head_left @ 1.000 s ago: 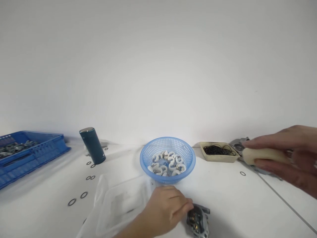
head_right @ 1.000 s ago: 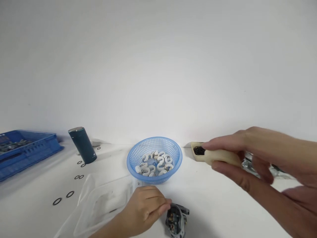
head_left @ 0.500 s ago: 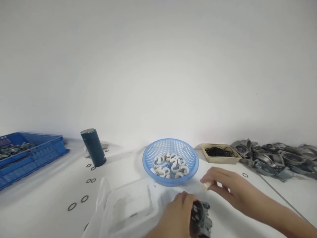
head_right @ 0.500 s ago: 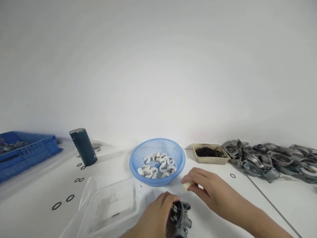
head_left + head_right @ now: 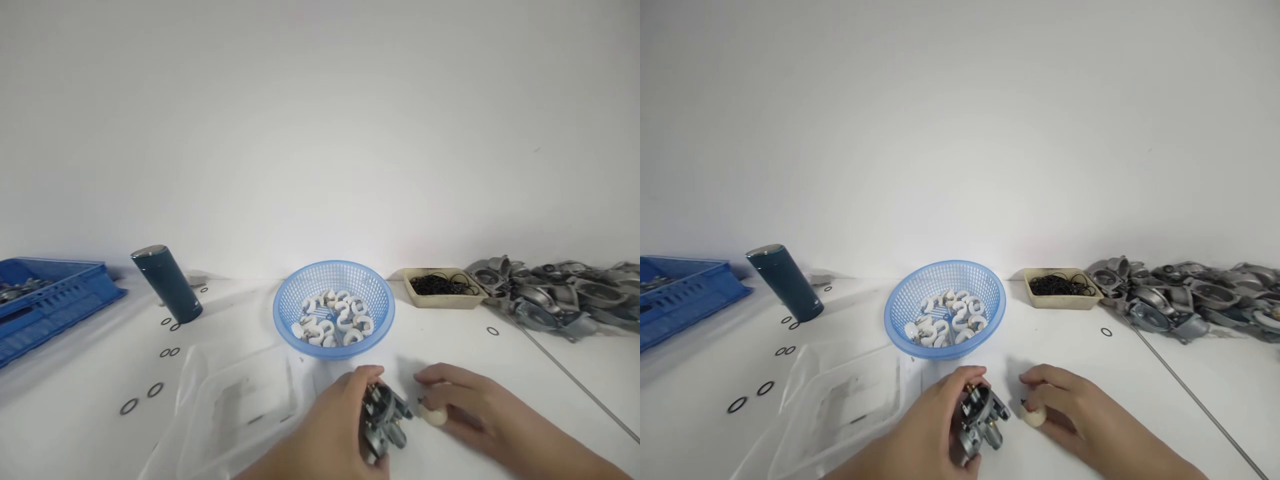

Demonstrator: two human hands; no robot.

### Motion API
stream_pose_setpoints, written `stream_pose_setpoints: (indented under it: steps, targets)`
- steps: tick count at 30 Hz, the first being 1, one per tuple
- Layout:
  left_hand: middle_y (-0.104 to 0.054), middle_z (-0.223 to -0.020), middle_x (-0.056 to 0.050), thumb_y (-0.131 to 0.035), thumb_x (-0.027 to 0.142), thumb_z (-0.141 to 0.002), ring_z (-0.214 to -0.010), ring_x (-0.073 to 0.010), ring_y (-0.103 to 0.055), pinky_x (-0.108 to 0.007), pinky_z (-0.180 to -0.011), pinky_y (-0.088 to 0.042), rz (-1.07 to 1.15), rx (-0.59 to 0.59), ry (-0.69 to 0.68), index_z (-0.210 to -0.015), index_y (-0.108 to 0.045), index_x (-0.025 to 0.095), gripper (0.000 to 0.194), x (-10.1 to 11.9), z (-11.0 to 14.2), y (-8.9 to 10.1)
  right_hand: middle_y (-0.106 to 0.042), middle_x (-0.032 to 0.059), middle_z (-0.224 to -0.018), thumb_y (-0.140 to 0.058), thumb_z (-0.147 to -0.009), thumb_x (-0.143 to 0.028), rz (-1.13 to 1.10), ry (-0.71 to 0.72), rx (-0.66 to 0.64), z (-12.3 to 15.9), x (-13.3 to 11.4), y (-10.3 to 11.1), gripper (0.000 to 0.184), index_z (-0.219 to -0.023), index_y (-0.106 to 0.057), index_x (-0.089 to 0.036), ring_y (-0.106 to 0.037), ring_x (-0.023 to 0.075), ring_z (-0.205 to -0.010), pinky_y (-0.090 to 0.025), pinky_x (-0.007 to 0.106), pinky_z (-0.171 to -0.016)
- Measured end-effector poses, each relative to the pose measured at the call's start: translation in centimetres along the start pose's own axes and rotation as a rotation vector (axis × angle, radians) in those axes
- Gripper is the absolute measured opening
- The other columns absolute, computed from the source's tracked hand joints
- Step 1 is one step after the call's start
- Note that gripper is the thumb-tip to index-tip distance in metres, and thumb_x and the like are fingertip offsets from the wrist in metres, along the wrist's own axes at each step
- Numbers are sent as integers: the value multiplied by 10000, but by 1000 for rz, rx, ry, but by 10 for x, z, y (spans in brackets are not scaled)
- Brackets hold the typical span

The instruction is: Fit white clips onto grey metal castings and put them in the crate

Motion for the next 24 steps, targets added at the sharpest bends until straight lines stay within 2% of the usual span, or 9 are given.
stream_pose_setpoints:
  steps: [1, 3, 6, 10, 13, 15, 18, 21, 24]
  targets:
    - [-689, -1516, -105, -799, 243, -633, -1355, -357, -699, -524, -1227, -560, 9, -20, -14, -1641, -499, 293, 1052, 1, 0, 3, -636, 87, -1540, -739, -1102, -406, -6, -16, -13, 2, -1, 0, 131, -1145, -821, -314, -765, 293, -1234, -662, 362, -1046]
    - [-728, -1448, -87, -814, 248, -663, -1316, -334, -716, -496, -1195, -577, 28, -57, -28, -1575, -537, 283, 954, 4, 1, 10, -595, 86, -1563, -846, -1028, -410, -15, -28, -39, 6, -2, -1, 168, -1165, -819, -318, -762, 304, -1202, -671, 393, -1040]
    - [-756, -1409, -52, -896, 276, -709, -1304, -311, -722, -447, -1162, -581, 5, -96, -54, -1434, -651, 304, 766, 9, 2, 22, -589, 100, -1490, -840, -1046, -475, -48, -13, -52, 5, -7, -2, 228, -1172, -801, -288, -752, 280, -1100, -678, 418, -993]
    - [-753, -1492, 1, -899, 165, -762, -1316, -236, -736, -328, -1160, -552, -43, -212, -354, -1228, -757, 289, 503, 17, 1, 31, -616, 73, -1288, -779, -1091, -422, -56, -24, -38, -1, -13, -4, 157, -1103, -749, -268, -713, 248, -1031, -657, 398, -936]
    - [-764, -1495, 21, -894, 212, -856, -1261, -212, -738, -341, -1187, -536, -102, -214, -474, -1188, -781, 286, 359, 20, 0, 34, -614, 58, -1201, -731, -1113, -427, -19, -18, -9, -4, -14, -7, 165, -1062, -726, -271, -693, 225, -936, -632, 364, -816]
    - [-740, -1527, 29, -885, 239, -888, -1325, -247, -696, -398, -1231, -520, -161, -223, -470, -1200, -790, 309, 334, 22, 2, 35, -615, 58, -1194, -693, -1128, -413, 0, 3, 8, -4, -14, -9, 164, -1051, -720, -270, -692, 222, -939, -619, 365, -809]
    - [-673, -1598, 29, -825, 129, -872, -1442, -294, -634, -447, -1261, -518, -212, -276, -442, -1209, -801, 341, 399, 23, 6, 34, -624, 64, -1260, -677, -1127, -385, 8, 19, 14, -2, -14, -12, 170, -1022, -690, -252, -714, 214, -971, -628, 370, -857]
    - [-625, -1639, 17, -714, 38, -868, -1464, -273, -647, -390, -1232, -560, -186, -351, -443, -1267, -786, 353, 513, 25, 12, 31, -633, 77, -1332, -682, -1108, -335, -17, 15, 3, -1, -14, -14, 131, -1019, -671, -239, -745, 213, -1003, -642, 368, -903]
    - [-643, -1597, -23, -694, 66, -901, -1415, -247, -693, -341, -1184, -594, -133, -387, -434, -1420, -703, 354, 594, 25, 14, 27, -649, 75, -1338, -694, -1072, -275, -35, 26, 26, -1, -16, -14, 52, -1037, -669, -244, -746, 218, -1054, -642, 365, -937]
Point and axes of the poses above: each hand's wrist, its own z-axis away from the middle knuckle, its own y-axis out of the back of the hand, x = y × z, the point moved 1 cm from there along -z, towards the middle knuckle
